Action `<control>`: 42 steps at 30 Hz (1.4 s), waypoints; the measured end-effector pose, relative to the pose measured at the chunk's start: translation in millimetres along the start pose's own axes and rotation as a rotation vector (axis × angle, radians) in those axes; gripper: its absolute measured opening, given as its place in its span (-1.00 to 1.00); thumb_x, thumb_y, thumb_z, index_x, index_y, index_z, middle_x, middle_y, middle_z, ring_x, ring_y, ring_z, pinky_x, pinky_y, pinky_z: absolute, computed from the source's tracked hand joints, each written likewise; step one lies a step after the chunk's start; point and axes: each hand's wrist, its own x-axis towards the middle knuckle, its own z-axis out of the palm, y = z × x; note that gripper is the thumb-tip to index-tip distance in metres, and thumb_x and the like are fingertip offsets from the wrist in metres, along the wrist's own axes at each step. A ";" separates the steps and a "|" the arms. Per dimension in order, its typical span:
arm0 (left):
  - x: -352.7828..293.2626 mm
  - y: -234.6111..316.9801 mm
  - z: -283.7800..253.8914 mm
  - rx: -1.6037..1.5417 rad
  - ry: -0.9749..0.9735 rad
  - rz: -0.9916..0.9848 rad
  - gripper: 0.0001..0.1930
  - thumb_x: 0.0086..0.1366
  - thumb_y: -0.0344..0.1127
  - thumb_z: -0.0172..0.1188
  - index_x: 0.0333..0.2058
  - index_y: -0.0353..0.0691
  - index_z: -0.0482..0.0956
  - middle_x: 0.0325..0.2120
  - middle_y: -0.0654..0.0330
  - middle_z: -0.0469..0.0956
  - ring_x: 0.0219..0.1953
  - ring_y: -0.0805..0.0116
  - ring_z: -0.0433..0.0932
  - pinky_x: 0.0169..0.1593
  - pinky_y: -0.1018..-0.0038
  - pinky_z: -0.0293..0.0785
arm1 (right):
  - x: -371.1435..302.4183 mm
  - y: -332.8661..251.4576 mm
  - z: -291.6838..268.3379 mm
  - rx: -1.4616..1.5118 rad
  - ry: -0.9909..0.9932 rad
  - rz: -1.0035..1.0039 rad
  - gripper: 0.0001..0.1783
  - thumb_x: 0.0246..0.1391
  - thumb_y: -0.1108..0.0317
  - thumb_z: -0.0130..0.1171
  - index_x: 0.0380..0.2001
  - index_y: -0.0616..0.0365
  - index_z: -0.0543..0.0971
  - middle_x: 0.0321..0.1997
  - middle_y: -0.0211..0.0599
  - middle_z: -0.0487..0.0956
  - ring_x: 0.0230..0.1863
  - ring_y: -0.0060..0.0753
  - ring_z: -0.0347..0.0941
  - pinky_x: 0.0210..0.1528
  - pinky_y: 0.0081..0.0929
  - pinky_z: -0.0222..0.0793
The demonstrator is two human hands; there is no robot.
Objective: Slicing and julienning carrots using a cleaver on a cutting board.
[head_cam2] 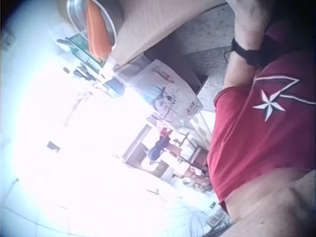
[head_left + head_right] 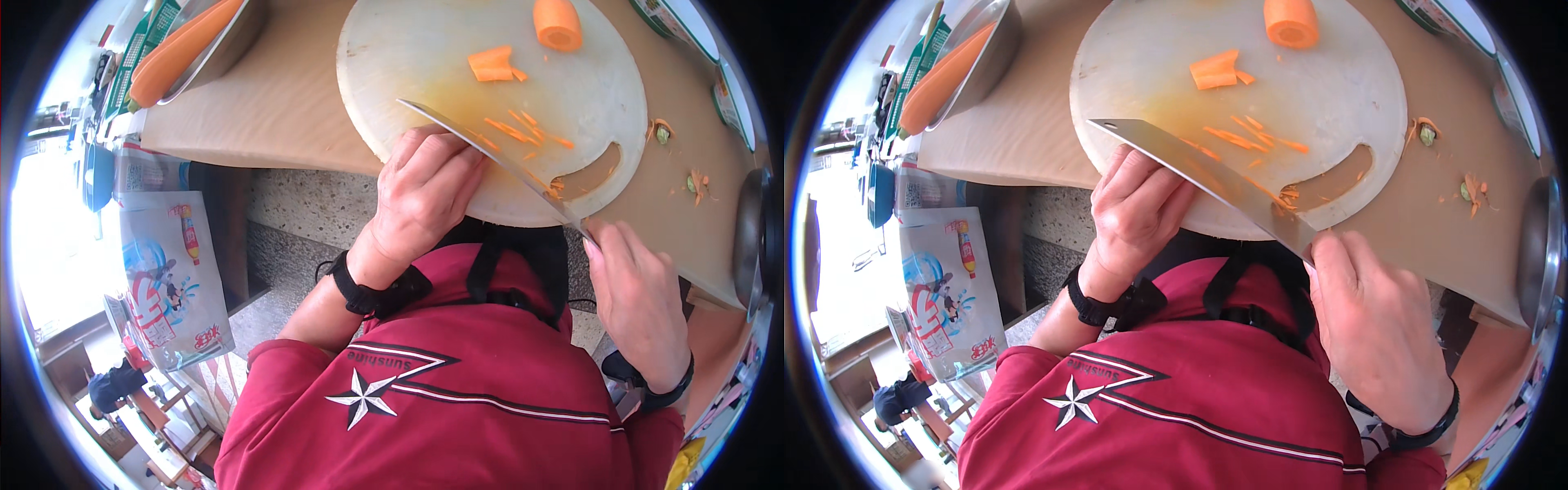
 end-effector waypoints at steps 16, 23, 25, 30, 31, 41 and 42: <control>0.0 -2.8 -1.0 -0.026 0.001 0.024 -0.75 -0.15 -0.60 0.33 -0.38 -0.34 0.64 -0.37 0.14 0.54 -0.33 0.19 0.53 -0.25 0.35 0.48 | 52.5 -19.6 9.1 -0.031 -0.122 -0.027 -0.86 0.20 0.42 0.06 -0.37 0.26 0.35 -0.42 -0.05 0.48 -0.43 0.09 0.47 -0.43 -0.08 0.36; -2.6 -3.7 7.6 0.009 0.063 0.030 -0.78 -0.09 -0.54 0.33 -0.38 -0.35 0.61 -0.38 0.14 0.54 -0.32 0.21 0.54 -0.24 0.37 0.48 | 45.6 -3.9 9.8 0.109 0.021 -0.030 -0.87 0.19 0.45 0.06 -0.37 0.30 0.37 -0.48 0.05 0.48 -0.41 0.21 0.45 -0.42 -0.03 0.31; -0.6 -1.5 4.1 -0.051 0.042 0.010 -0.76 -0.08 -0.59 0.37 -0.35 -0.32 0.65 -0.39 0.15 0.57 -0.32 0.22 0.58 -0.25 0.42 0.56 | 33.4 1.8 8.0 0.065 0.038 0.060 -0.88 0.22 0.41 0.03 -0.38 0.23 0.38 -0.46 -0.03 0.50 -0.42 0.14 0.46 -0.41 -0.05 0.35; -3.5 -4.4 -3.8 0.017 0.029 -0.001 -0.76 -0.08 -0.56 0.38 -0.35 -0.31 0.64 -0.36 0.14 0.58 -0.31 0.21 0.58 -0.25 0.39 0.56 | 25.7 3.4 3.2 0.125 0.050 0.043 -0.87 0.19 0.44 0.07 -0.38 0.26 0.39 -0.45 0.00 0.46 -0.44 0.18 0.41 -0.44 -0.04 0.26; -2.9 -2.4 -0.6 0.020 0.035 0.001 -0.76 -0.08 -0.56 0.38 -0.35 -0.31 0.64 -0.36 0.14 0.58 -0.31 0.21 0.58 -0.25 0.39 0.56 | 21.7 3.6 0.1 0.127 0.039 0.067 -0.87 0.19 0.44 0.08 -0.38 0.27 0.40 -0.45 0.00 0.46 -0.45 0.17 0.41 -0.45 -0.04 0.26; -3.1 -2.4 3.1 -0.020 0.040 0.011 -0.75 -0.09 -0.57 0.37 -0.35 -0.33 0.63 -0.35 0.14 0.56 -0.32 0.21 0.57 -0.27 0.40 0.55 | 13.0 4.1 -5.2 0.147 0.026 0.075 -0.87 0.20 0.44 0.08 -0.36 0.29 0.41 -0.45 0.02 0.46 -0.47 0.17 0.40 -0.46 -0.06 0.24; -2.6 -1.9 3.0 -0.024 0.040 0.009 -0.75 -0.09 -0.57 0.37 -0.35 -0.33 0.63 -0.35 0.14 0.56 -0.32 0.21 0.57 -0.27 0.40 0.55 | 12.1 4.3 -5.8 0.144 0.023 0.078 -0.87 0.20 0.44 0.08 -0.36 0.29 0.41 -0.45 0.02 0.46 -0.47 0.17 0.40 -0.46 -0.06 0.24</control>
